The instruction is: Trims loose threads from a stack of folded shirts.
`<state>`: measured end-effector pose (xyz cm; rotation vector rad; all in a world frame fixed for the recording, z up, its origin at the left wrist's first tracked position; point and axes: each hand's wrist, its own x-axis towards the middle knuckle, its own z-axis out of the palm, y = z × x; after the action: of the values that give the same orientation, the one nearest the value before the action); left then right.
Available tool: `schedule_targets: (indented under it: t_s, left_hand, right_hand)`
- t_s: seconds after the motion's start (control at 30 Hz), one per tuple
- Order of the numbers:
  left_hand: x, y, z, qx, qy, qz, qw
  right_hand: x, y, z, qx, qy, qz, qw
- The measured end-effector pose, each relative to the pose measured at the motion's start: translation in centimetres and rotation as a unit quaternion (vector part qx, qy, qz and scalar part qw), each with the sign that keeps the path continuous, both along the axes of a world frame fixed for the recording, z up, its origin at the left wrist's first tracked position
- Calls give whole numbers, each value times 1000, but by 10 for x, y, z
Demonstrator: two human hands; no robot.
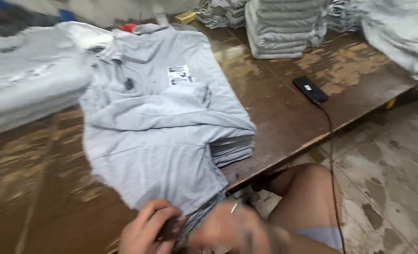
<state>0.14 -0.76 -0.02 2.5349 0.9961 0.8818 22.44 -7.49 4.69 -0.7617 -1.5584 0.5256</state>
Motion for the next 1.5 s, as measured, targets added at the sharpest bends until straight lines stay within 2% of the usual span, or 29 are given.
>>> schedule_targets:
  t_s: [0.07,0.1,0.2,0.3,0.4,0.5,0.6,0.77,0.97,1.13,1.23,1.37,1.43,1.5]
  left_hand:
    - [7,3,1,4,-24,-18,1000]
    - [11,6,0,8,-21,-22,999]
    - [13,12,-5,19,26,-6,999]
    - [4,9,-5,-4,13,10,1000]
    - [8,9,11,-62,-59,20,996]
    - [37,11,31,-107,-139,-16,984]
    - [66,14,29,-130,-199,-40,971]
    - [71,20,-3,-123,-182,-38,975]
    - [63,11,4,-28,3,-41,999]
    - [61,4,10,30,77,-28,996]
    - [61,5,11,55,81,-16,995]
    - [57,7,14,-19,7,-29,999]
    - [57,8,11,-69,-60,-15,996]
    - [60,9,8,-91,-85,6,992]
  right_hand:
    - [27,36,-38,44,-176,-73,981]
    - [35,47,-53,49,-212,-95,971]
    - [57,45,-85,73,-207,-125,968]
    - [87,18,-99,12,-232,-89,969]
    - [93,11,-89,-31,-259,-65,963]
    - [70,27,-65,-6,-207,-87,975]
    - [40,49,-68,12,-184,-132,974]
    - [32,58,-97,22,-172,-156,973]
    - [53,48,-97,32,-213,-153,965]
    - [57,39,-92,49,-191,-146,969]
    - [59,36,-89,63,-168,-135,974]
    - [62,36,-88,66,-129,-121,982]
    - [57,41,-85,16,-145,-127,981]
    - [46,48,-87,-32,-148,-115,982]
